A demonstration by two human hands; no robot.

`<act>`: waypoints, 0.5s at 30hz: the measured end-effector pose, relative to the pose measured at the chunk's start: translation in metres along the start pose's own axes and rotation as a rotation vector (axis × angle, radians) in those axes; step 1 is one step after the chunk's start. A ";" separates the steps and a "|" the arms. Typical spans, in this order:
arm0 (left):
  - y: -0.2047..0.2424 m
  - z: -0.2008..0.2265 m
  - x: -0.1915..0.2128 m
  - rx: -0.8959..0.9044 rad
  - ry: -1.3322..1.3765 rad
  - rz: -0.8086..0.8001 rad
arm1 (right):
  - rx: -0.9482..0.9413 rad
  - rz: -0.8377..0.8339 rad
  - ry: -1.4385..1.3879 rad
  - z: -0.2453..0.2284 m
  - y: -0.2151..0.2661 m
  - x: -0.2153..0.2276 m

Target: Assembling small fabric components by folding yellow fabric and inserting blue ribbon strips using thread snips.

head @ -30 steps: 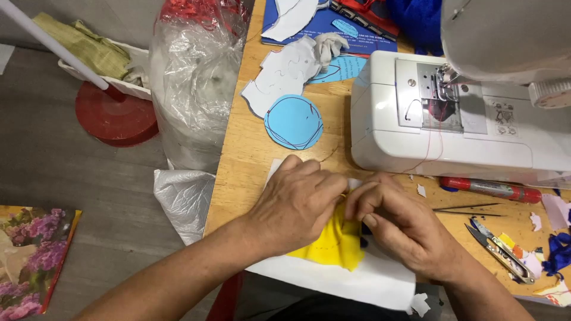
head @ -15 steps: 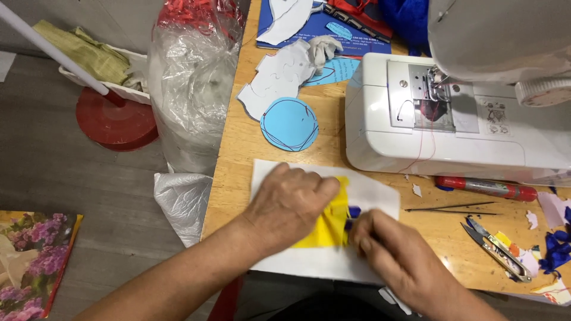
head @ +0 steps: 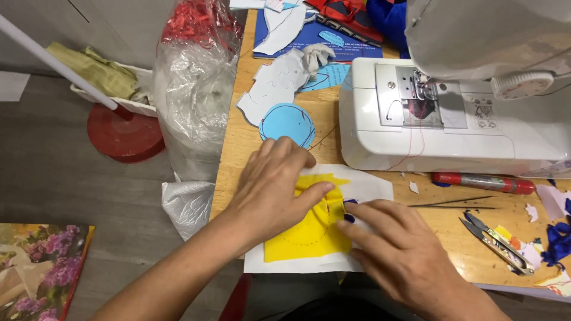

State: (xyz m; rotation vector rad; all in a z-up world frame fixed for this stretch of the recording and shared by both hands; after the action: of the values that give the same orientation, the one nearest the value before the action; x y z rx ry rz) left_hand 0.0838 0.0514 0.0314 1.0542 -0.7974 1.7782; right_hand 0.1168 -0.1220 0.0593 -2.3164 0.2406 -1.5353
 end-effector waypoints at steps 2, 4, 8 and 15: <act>-0.004 0.001 -0.016 -0.043 -0.026 -0.041 | 0.011 -0.016 -0.004 -0.001 -0.004 -0.008; -0.007 0.003 -0.025 -0.091 -0.050 -0.088 | 0.013 -0.032 -0.007 -0.001 -0.005 -0.014; -0.012 0.003 -0.022 -0.074 0.125 -0.046 | 0.021 -0.012 -0.054 0.001 -0.002 -0.012; -0.021 0.002 -0.028 -0.015 -0.001 -0.364 | 0.006 -0.017 -0.102 0.004 -0.001 -0.011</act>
State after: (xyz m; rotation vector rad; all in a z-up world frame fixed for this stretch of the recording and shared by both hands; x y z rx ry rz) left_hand 0.1104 0.0483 0.0090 1.1114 -0.5754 1.4599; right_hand 0.1162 -0.1168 0.0488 -2.3896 0.1902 -1.4183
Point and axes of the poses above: each hand's wrist, its own y-axis away from the middle knuckle, its own x-axis out of the back of the hand, z = x × y, the point moved 9 cm from there along -y, towards the middle knuckle, and after that the axes turned 8 degrees about -y, right-handed, at the moved point
